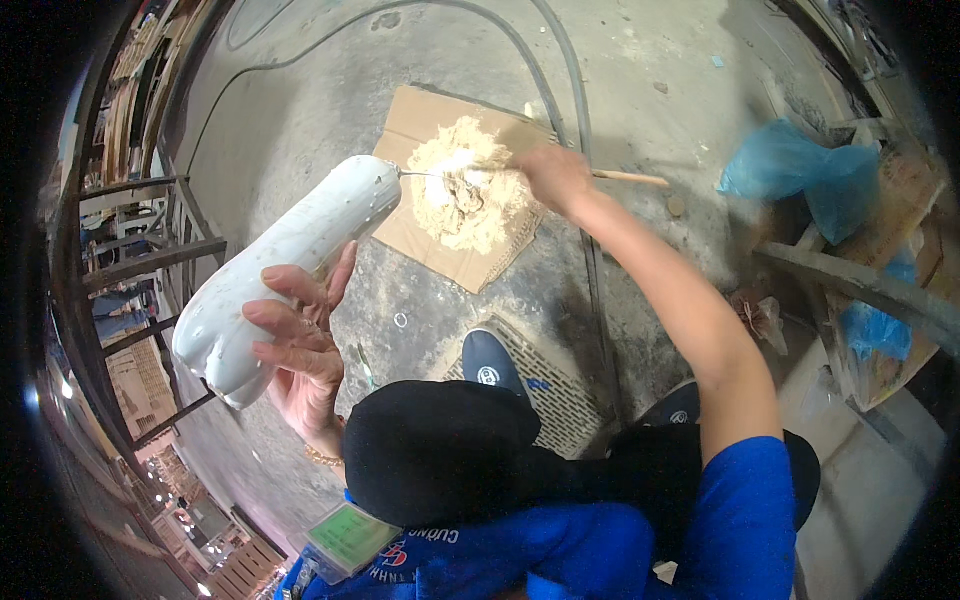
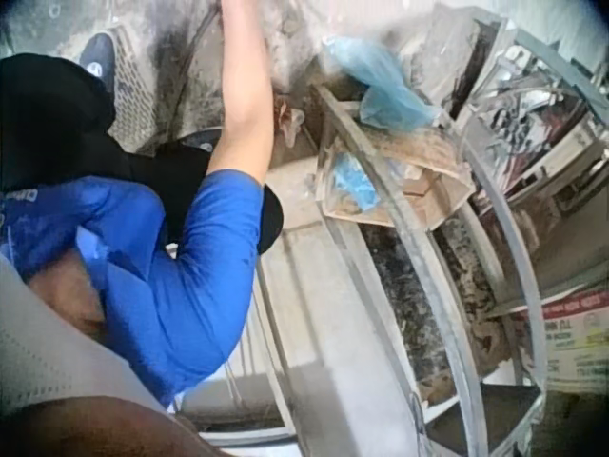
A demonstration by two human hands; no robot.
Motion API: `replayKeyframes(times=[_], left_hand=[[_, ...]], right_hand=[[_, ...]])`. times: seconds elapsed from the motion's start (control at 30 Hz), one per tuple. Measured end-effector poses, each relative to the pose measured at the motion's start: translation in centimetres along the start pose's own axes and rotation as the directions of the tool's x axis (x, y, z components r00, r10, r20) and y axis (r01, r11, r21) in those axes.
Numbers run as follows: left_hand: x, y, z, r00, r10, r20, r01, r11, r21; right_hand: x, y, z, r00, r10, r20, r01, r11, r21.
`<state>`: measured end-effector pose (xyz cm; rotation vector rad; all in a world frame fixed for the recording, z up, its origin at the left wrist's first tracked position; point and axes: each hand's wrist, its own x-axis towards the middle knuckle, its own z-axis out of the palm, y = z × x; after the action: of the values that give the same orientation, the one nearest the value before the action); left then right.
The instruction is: The person walks through a workshop, picks up a cardboard sheet, then pours a white powder from a plastic bag onto the cardboard. They add liquid from a plastic bottle and mix the contents with a wooden stick, continuing to stir the mixture.
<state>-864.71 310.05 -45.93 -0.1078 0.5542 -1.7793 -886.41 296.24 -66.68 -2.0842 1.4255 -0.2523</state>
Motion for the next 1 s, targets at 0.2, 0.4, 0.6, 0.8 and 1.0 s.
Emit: replayKeyframes(times=[0.2, 0.4, 0.6, 0.8, 1.0], left_hand=[[0.6, 0.3, -0.1, 0.999, 0.05, 0.005, -0.05, 0.999, 0.017], [0.5, 0.8, -0.2, 1.0, 0.013, 0.029, -0.013, 1.0, 0.007], [0.6, 0.5, -0.3, 1.0, -0.022, 0.023, 0.022, 1.0, -0.004], [0.5, 0.1, -0.3, 1.0, 0.027, 0.014, -0.027, 0.999, 0.02], [1.0, -0.2, -0.6, 1.0, -0.015, 0.024, 0.015, 1.0, 0.007]], right_hand=[[1.2, 0.6, 0.8, 0.992, 0.112, -0.053, -0.11, 0.993, 0.042], [-0.5, -0.8, 1.8, 0.987, 0.005, 0.162, -0.031, 0.987, 0.156], [-1.1, 0.9, 0.5, 0.982, 0.108, 0.157, -0.113, 0.993, 0.024], [-0.8, 1.6, -0.5, 0.991, 0.104, -0.079, -0.099, 0.993, 0.064], [-1.3, 0.2, 4.6, 0.985, 0.113, -0.132, -0.071, 0.955, 0.289]])
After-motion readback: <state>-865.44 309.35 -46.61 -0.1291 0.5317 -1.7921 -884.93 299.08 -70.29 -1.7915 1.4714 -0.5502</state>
